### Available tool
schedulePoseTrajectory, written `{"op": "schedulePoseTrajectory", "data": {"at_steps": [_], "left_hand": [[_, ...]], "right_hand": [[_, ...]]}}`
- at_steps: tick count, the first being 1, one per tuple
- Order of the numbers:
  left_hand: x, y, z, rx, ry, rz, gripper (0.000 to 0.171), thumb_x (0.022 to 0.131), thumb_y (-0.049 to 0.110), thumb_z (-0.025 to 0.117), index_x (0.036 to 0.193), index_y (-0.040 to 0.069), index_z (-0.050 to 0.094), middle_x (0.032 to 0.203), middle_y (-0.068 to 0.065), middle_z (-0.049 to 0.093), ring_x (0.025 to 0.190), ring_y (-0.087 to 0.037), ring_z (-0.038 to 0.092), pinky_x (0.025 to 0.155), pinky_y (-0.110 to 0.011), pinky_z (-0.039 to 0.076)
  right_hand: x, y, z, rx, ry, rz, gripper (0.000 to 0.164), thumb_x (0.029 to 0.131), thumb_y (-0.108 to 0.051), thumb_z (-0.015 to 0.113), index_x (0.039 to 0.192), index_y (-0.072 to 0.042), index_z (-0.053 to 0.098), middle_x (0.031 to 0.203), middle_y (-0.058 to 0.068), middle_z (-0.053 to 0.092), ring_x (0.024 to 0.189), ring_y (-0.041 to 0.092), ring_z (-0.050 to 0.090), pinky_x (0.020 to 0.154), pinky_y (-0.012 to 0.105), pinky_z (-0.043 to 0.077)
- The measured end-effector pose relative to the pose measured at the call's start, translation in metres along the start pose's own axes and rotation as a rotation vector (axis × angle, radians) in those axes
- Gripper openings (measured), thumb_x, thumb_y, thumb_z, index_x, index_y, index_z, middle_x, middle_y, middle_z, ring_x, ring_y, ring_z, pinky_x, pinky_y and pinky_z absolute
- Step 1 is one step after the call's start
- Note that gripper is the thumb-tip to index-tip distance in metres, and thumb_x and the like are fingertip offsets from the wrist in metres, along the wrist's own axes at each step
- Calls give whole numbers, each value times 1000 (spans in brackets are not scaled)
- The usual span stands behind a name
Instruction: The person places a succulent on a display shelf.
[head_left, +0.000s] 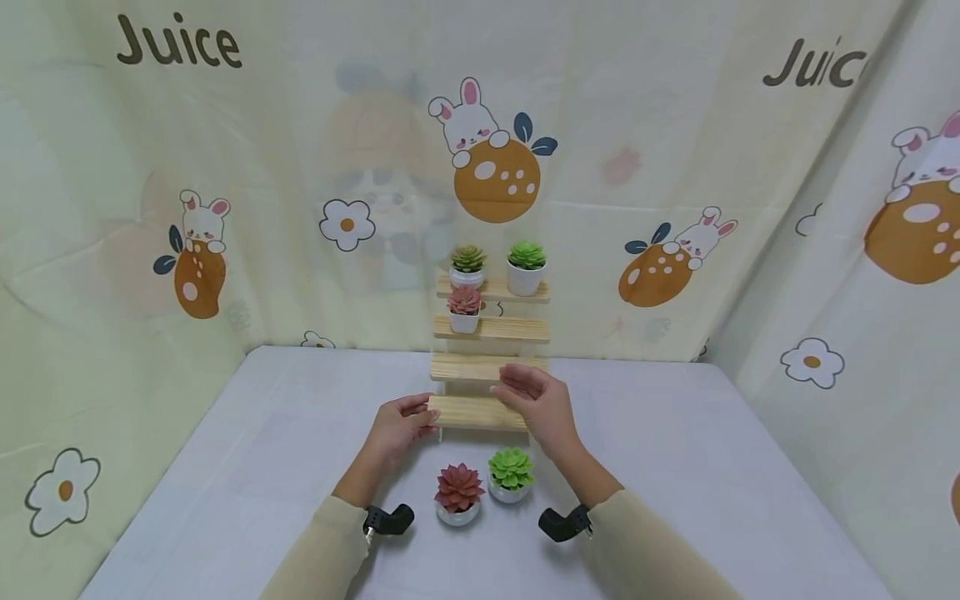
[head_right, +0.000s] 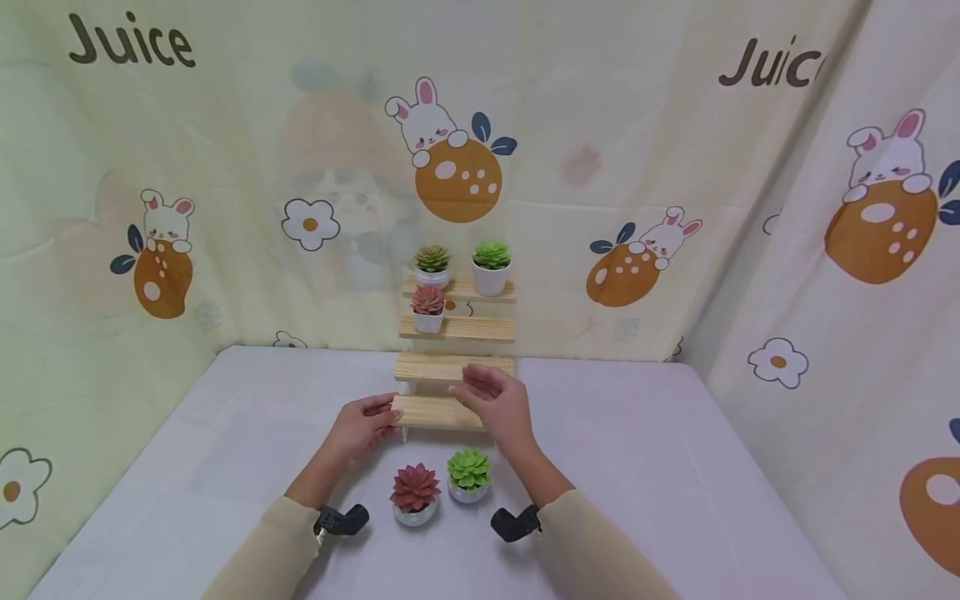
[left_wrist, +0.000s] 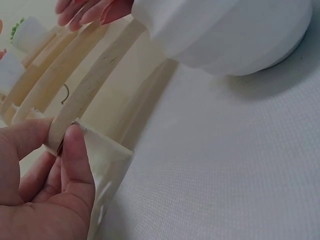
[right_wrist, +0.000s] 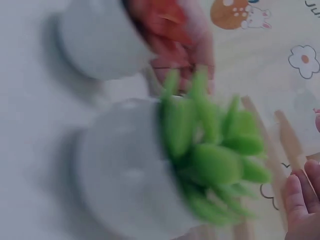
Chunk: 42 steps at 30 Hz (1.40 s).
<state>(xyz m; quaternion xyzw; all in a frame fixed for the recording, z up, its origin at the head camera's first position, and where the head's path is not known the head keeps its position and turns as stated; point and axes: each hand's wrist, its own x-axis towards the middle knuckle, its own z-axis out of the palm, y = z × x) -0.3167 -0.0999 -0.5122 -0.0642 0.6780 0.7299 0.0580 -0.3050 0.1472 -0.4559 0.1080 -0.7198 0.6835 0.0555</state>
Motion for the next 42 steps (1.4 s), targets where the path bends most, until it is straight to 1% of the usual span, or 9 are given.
{"op": "schedulePoseTrajectory", "data": {"at_steps": [5,12,16,19,23,26,32,36,42], "left_hand": [[1,-1,0,-7,-5,-4,43,94,-1,70,136,-4,61,114,-17,68,85,-15,68,75,-27,64],[1,2,0,-33,-1,13,43,94,-3,69,136,-6,61,112,-16,67,83,-14,68,74,-27,64],[1,3,0,-34,-6,15,43,93,-3,69,136,-7,60,113,-17,66,83,-14,68,76,-29,65],[1,4,0,-32,-7,15,43,93,-3,69,136,-7,60,113,-17,66,84,-15,68,76,-29,65],[0,5,0,-25,-6,12,44,94,-3,69,136,-7,60,114,-17,66,85,-15,68,75,-28,65],[-1,5,0,-29,-3,11,44,94,-3,69,136,-7,60,112,-17,67,84,-15,68,74,-28,65],[-3,5,1,-60,-23,33,43,93,-6,68,135,-10,59,106,-14,66,81,-13,68,72,-26,64],[-3,3,1,-61,-24,22,43,93,-5,68,135,-9,60,106,-13,66,82,-13,68,72,-25,64],[-5,3,0,-33,-18,0,43,94,-3,69,136,-6,60,111,-15,66,85,-15,68,74,-26,64]], "right_hand": [[-25,7,-7,1,-25,21,47,87,-15,83,127,2,67,133,26,65,124,36,65,93,20,59],[-55,20,-18,-72,-56,21,47,85,-18,85,126,-3,68,133,16,67,126,34,63,101,25,57],[-68,29,-22,-76,-110,24,56,82,-11,86,131,0,64,140,18,63,135,37,55,111,30,51],[-76,33,-25,-84,-180,29,69,78,-6,88,139,3,58,147,21,56,141,38,49,113,24,47],[-83,37,-27,-98,-252,51,83,74,-7,91,146,2,50,154,22,48,146,38,41,110,14,44],[-85,40,-29,-110,-283,92,87,75,-12,91,149,-1,47,157,20,46,147,37,41,110,15,44],[-88,46,-28,-139,-297,142,80,78,-14,90,145,0,50,147,22,55,136,33,55,109,22,49],[-89,48,-27,-142,-284,132,76,77,-10,90,142,4,52,140,24,59,129,26,61,105,20,51],[-90,52,-25,-113,-256,141,73,75,-5,90,138,6,55,136,25,62,125,20,63,102,18,52]]}}
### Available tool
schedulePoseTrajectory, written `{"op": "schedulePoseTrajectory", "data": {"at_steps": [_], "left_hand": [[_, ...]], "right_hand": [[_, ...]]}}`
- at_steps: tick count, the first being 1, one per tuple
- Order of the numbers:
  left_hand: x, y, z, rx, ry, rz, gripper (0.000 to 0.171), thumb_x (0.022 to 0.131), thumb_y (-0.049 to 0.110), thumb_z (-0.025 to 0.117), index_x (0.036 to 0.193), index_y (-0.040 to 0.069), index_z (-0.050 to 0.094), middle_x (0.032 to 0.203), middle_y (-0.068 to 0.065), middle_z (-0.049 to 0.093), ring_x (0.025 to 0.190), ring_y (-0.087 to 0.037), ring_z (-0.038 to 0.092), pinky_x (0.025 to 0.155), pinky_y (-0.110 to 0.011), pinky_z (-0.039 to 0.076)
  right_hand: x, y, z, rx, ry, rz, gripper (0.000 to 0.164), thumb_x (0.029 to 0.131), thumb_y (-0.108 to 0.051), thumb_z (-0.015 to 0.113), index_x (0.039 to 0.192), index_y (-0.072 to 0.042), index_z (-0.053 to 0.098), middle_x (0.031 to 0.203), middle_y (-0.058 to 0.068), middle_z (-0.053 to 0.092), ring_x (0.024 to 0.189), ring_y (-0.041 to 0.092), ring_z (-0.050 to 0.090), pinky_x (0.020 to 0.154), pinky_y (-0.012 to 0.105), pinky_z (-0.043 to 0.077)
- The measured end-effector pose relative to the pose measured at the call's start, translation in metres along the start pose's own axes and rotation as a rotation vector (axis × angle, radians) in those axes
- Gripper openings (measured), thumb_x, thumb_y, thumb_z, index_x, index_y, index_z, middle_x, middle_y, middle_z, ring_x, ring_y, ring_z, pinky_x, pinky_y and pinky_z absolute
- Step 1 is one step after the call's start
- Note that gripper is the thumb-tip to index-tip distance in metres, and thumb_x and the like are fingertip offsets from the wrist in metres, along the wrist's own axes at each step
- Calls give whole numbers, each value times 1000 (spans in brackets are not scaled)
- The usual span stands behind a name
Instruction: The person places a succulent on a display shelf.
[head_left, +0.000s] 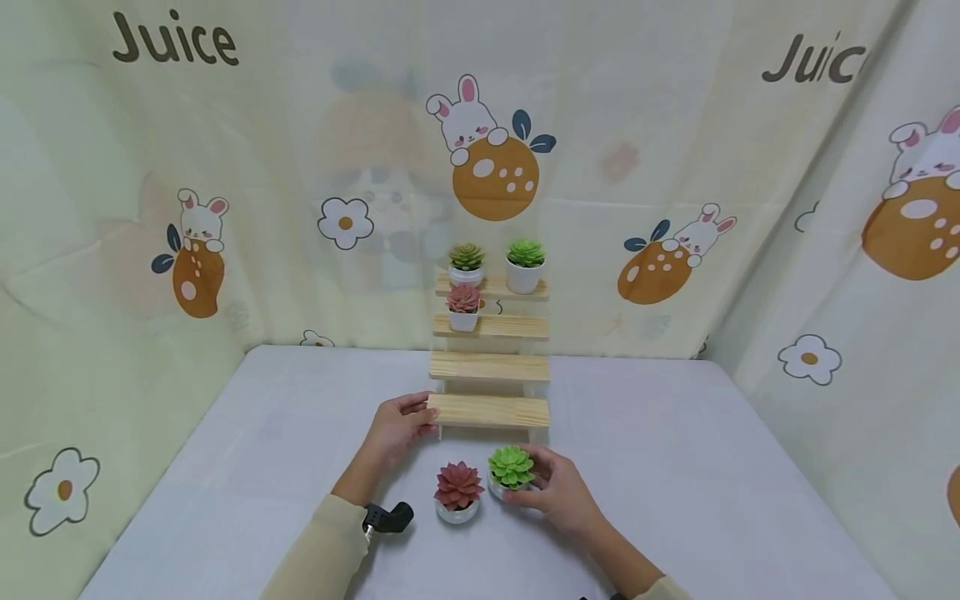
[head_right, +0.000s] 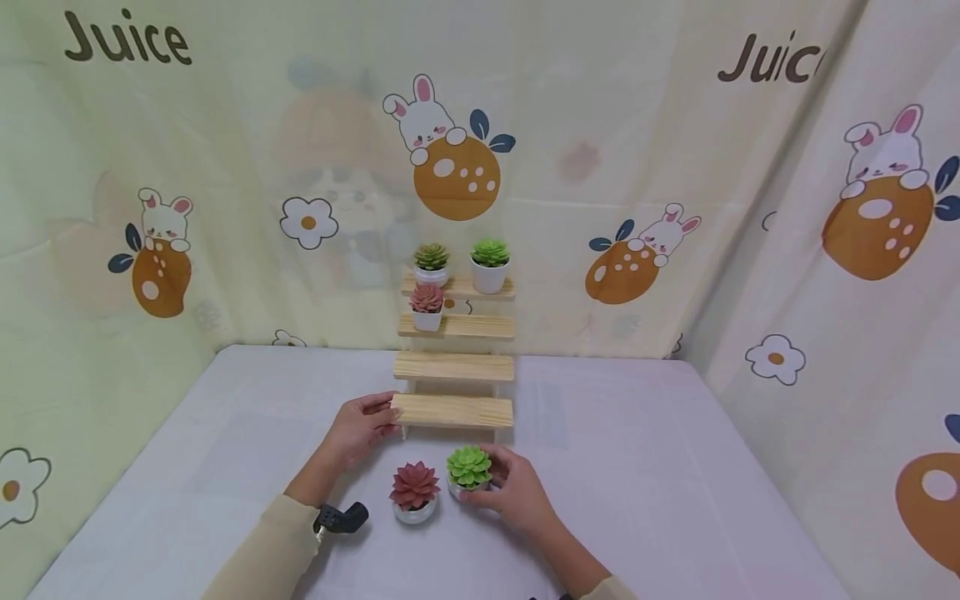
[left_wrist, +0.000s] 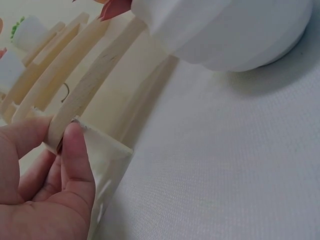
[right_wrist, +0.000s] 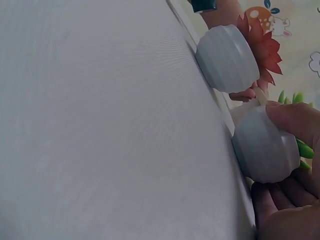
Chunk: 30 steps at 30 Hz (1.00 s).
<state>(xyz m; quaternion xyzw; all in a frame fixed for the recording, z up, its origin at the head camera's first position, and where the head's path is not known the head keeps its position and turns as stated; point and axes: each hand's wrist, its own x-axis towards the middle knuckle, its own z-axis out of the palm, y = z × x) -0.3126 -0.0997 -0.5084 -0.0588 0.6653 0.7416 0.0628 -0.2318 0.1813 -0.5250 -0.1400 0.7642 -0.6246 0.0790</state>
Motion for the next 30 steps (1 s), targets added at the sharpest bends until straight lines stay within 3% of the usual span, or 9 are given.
{"op": "schedulePoseTrajectory", "data": {"at_steps": [14,23,30], "left_hand": [[2,-1,-1,-2,-7,3,43,94,-3,69,136,-6,60,111,-15,66,85,-14,68,74,-27,64],[2,-1,-1,-8,-1,-3,43,94,-3,69,136,-6,60,110,-15,66,85,-15,68,74,-26,64],[2,-1,-1,-18,-4,6,44,93,-4,69,136,-9,59,107,-14,66,82,-14,68,72,-26,64]], "right_hand": [[2,-3,0,34,44,38,68,75,-3,89,135,7,57,136,26,62,130,34,61,102,20,54],[8,-8,-6,50,80,31,61,74,-3,89,129,2,63,134,20,66,116,10,67,98,20,56],[13,-18,-7,62,133,40,63,73,-4,90,130,-1,64,134,16,66,126,24,64,99,20,56]]}}
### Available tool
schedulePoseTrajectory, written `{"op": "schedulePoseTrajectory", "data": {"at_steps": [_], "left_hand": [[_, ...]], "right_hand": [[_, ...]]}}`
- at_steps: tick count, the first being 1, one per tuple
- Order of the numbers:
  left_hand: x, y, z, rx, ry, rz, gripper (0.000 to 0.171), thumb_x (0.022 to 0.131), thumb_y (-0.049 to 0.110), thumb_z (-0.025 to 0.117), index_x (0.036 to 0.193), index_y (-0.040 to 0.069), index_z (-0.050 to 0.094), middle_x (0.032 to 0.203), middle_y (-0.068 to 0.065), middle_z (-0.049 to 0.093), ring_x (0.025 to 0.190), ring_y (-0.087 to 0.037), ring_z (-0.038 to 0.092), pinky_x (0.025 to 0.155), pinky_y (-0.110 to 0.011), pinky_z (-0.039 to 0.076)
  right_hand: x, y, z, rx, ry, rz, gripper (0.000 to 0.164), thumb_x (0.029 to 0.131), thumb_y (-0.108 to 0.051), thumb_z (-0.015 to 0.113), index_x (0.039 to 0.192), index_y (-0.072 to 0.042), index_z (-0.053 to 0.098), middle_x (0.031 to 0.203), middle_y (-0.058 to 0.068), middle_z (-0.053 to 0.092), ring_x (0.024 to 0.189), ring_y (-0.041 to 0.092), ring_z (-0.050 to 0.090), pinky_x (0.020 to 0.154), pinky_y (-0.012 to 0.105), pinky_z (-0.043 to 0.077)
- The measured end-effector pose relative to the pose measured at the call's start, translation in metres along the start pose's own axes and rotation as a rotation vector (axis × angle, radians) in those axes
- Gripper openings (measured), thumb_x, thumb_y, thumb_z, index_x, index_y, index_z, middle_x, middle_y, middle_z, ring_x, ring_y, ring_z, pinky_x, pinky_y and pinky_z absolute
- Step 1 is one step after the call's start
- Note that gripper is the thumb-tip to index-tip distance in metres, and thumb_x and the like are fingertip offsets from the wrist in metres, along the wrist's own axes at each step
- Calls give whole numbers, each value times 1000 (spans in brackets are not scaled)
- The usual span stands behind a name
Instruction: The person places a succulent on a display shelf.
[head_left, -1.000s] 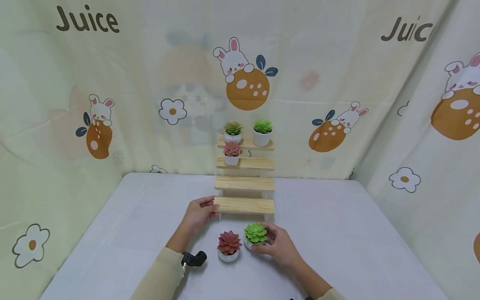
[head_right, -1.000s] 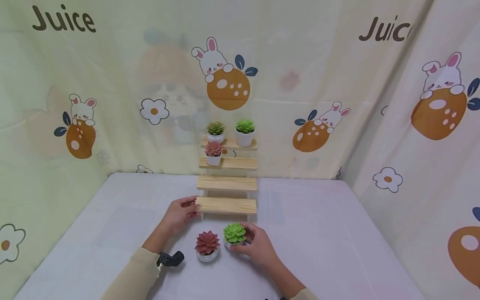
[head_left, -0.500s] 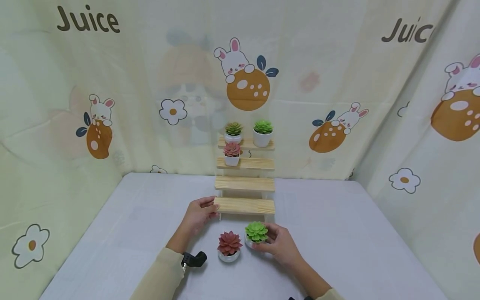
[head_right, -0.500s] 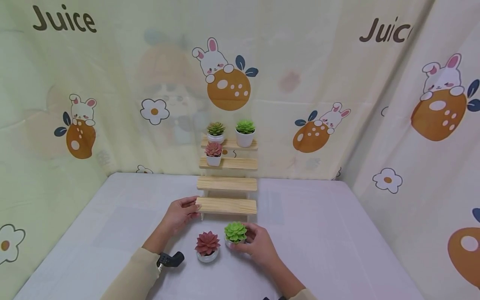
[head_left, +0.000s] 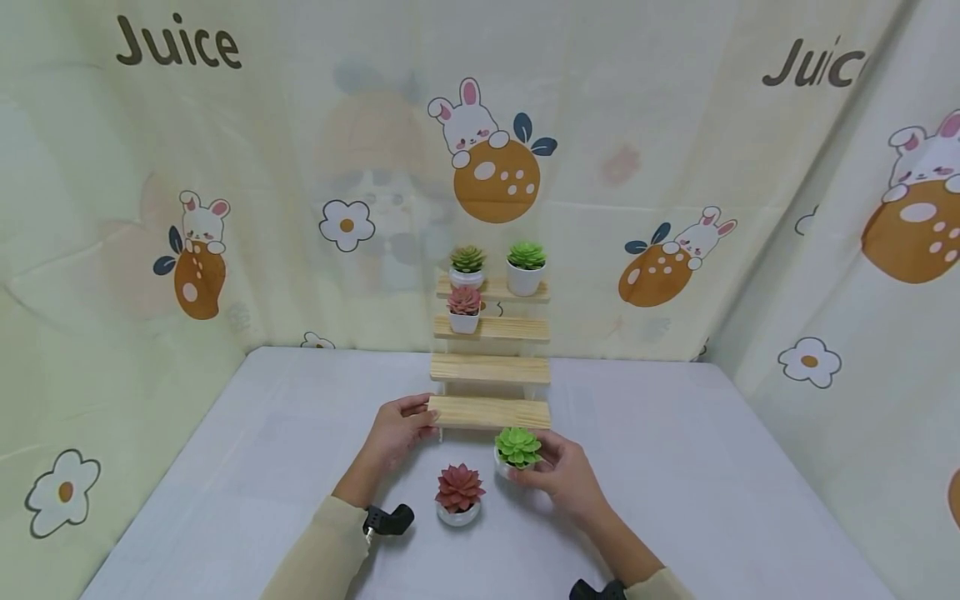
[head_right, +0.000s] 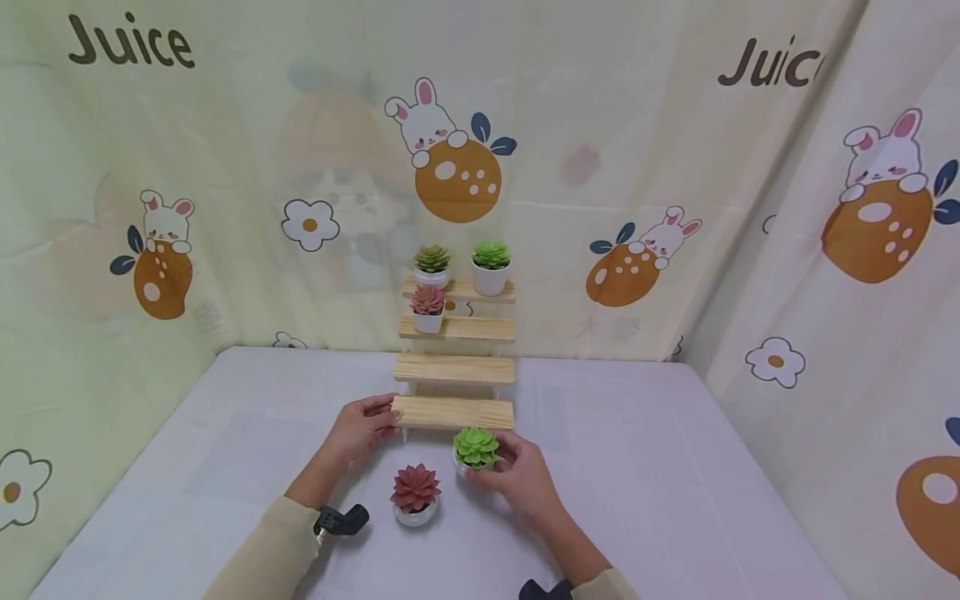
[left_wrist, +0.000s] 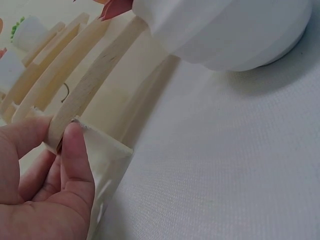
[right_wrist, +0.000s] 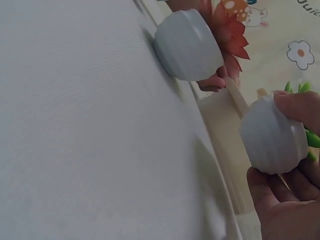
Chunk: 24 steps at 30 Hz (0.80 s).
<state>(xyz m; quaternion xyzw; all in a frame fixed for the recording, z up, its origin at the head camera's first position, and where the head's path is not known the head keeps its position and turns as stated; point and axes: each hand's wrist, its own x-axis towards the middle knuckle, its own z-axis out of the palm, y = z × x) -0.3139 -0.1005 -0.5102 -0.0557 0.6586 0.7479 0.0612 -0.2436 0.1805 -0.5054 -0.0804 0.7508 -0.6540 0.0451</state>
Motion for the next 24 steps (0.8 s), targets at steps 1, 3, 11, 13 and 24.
{"op": "schedulePoseTrajectory", "data": {"at_steps": [1,3,11,13,24], "left_hand": [[0,0,0,1,1,0,44,93,-4,69,135,-9,59,107,-14,67,82,-14,68,72,-26,64],[0,1,0,3,3,-6,44,93,-4,69,135,-8,60,108,-14,66,83,-14,68,72,-26,64],[0,1,0,13,5,-25,44,94,-2,69,136,-4,60,111,-14,65,85,-15,68,75,-27,64],[0,1,0,16,6,-26,44,94,-2,69,136,-4,60,112,-14,65,86,-15,68,76,-27,64],[0,2,0,15,6,-27,43,94,-1,70,136,-3,61,111,-14,65,86,-15,68,77,-27,64]], "right_hand": [[1,-1,0,3,6,-1,63,73,-4,90,130,-1,64,134,16,66,127,25,63,99,21,56],[3,-3,0,12,13,-3,63,73,-1,89,131,-1,63,135,16,66,127,25,63,99,21,56],[11,-12,-2,34,23,-62,64,76,-1,87,134,2,61,135,21,65,119,17,68,99,21,56],[14,-14,-4,33,34,-77,64,77,-1,87,135,2,60,135,22,65,118,14,68,99,21,56],[28,-33,-8,43,96,-103,64,78,0,86,136,1,61,138,19,64,118,10,66,99,19,55]]}}
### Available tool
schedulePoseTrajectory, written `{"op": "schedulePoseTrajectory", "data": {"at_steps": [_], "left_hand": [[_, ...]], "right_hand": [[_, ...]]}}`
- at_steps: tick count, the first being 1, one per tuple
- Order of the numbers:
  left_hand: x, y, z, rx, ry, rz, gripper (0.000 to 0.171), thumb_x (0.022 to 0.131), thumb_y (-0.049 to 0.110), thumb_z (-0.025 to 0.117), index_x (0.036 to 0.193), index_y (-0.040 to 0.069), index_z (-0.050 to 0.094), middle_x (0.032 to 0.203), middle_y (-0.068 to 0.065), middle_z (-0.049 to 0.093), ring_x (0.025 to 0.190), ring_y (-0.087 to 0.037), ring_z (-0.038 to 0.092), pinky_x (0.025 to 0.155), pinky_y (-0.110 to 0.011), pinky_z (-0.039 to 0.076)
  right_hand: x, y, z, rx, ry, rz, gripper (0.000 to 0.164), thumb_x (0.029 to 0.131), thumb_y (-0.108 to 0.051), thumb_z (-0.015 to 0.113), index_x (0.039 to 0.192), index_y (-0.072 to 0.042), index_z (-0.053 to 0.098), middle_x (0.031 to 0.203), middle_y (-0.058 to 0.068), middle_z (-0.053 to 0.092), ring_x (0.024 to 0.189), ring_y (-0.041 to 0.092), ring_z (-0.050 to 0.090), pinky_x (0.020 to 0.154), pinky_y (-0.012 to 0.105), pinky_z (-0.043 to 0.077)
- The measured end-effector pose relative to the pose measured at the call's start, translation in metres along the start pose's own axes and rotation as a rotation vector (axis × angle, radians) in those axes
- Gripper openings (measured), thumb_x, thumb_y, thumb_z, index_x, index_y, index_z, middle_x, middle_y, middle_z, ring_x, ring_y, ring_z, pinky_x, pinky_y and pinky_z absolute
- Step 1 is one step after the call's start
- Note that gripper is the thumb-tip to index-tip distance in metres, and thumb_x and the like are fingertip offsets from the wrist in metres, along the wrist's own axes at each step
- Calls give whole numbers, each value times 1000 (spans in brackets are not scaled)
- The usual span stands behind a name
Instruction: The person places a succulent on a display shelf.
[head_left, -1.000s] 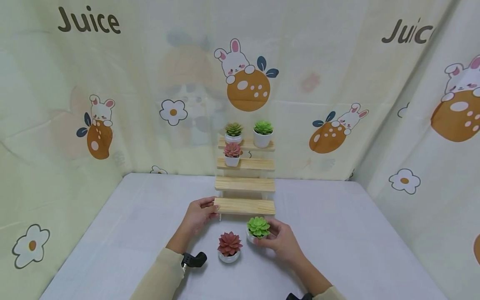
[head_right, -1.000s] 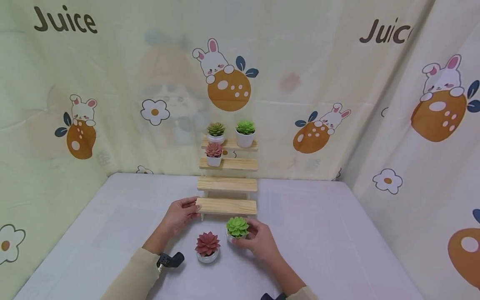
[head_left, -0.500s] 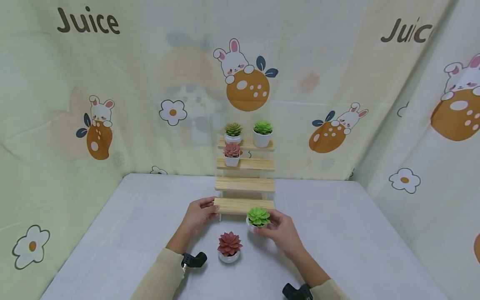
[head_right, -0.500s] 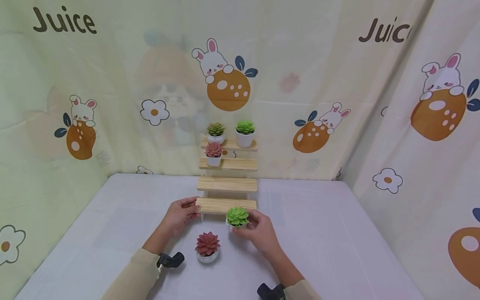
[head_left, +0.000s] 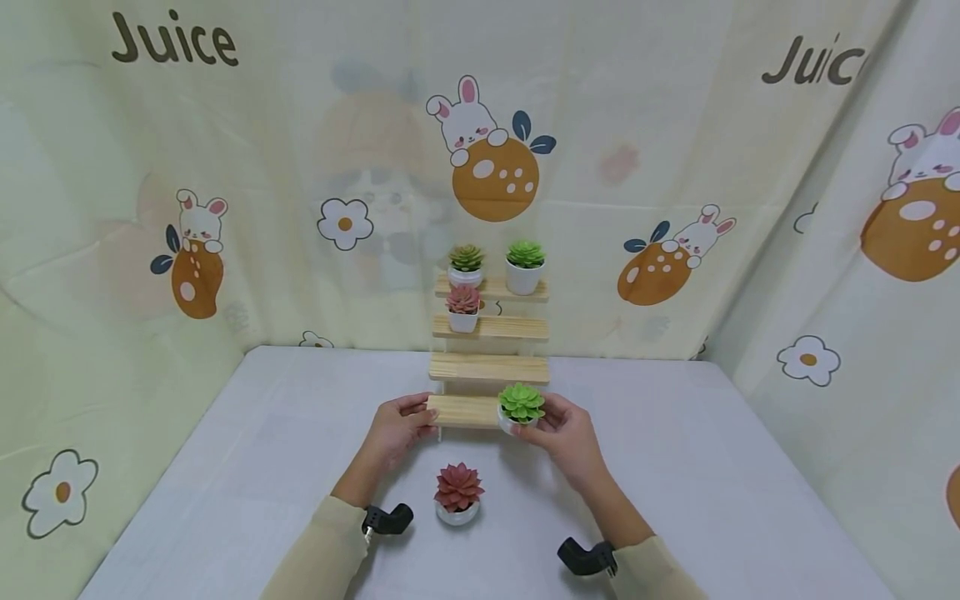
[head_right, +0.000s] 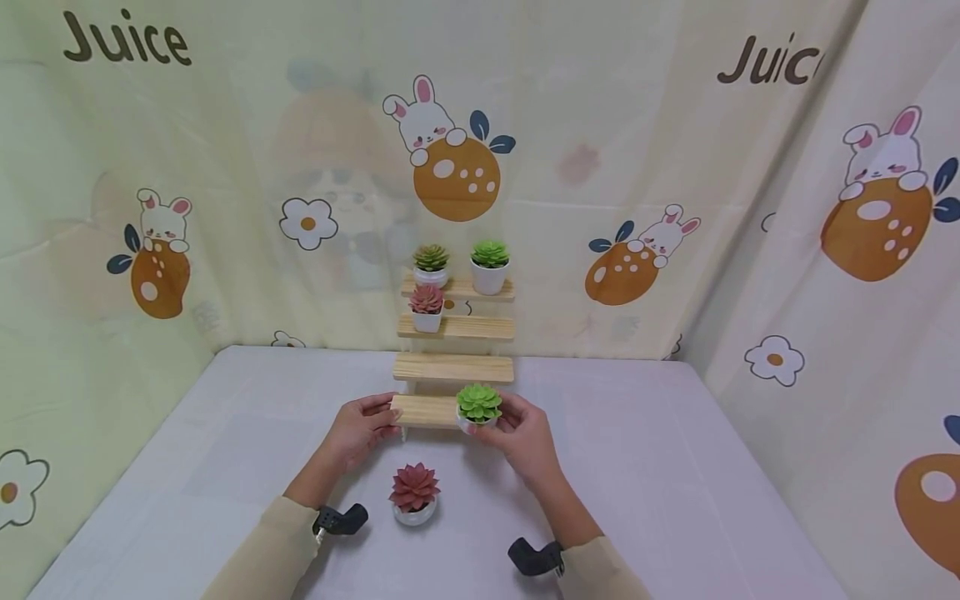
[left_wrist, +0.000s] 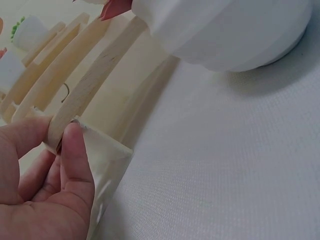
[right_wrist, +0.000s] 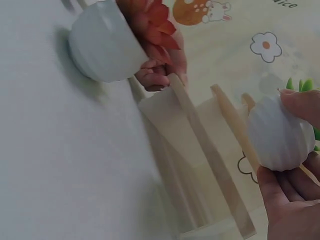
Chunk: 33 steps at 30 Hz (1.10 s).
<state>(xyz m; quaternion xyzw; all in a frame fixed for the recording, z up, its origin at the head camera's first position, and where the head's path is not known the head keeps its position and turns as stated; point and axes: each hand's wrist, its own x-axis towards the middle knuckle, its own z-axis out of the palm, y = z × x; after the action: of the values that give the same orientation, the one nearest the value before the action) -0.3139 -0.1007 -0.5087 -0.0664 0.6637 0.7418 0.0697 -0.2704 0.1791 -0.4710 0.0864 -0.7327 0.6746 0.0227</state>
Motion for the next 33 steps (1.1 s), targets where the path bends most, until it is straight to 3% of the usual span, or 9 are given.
{"op": "schedulePoseTrajectory", "data": {"at_steps": [10,23,29,33], "left_hand": [[2,-2,-1,-27,2,-3,44,94,-3,69,137,-4,60,112,-15,65,85,-15,68,75,-27,64],[1,-2,0,-29,-6,10,43,94,-3,68,136,-5,60,111,-14,65,85,-15,68,74,-26,64],[0,-1,0,-39,-9,12,43,94,-4,68,136,-6,60,111,-15,66,85,-15,68,74,-26,64],[0,-2,0,-45,-12,23,43,94,-4,68,136,-7,59,110,-15,66,84,-15,68,73,-26,64]], "right_hand": [[20,-14,-2,-18,51,0,65,78,-4,87,138,-2,61,139,17,64,118,11,66,98,19,55],[49,-30,-7,-65,98,-75,62,82,-12,87,138,-7,62,138,13,65,122,17,63,96,15,55],[67,-41,-6,-104,121,-86,60,81,-17,88,135,-7,65,133,14,68,110,15,66,86,13,58],[78,-46,-6,-116,131,-93,59,82,-18,87,136,-7,65,133,13,68,110,14,66,87,12,57]]}}
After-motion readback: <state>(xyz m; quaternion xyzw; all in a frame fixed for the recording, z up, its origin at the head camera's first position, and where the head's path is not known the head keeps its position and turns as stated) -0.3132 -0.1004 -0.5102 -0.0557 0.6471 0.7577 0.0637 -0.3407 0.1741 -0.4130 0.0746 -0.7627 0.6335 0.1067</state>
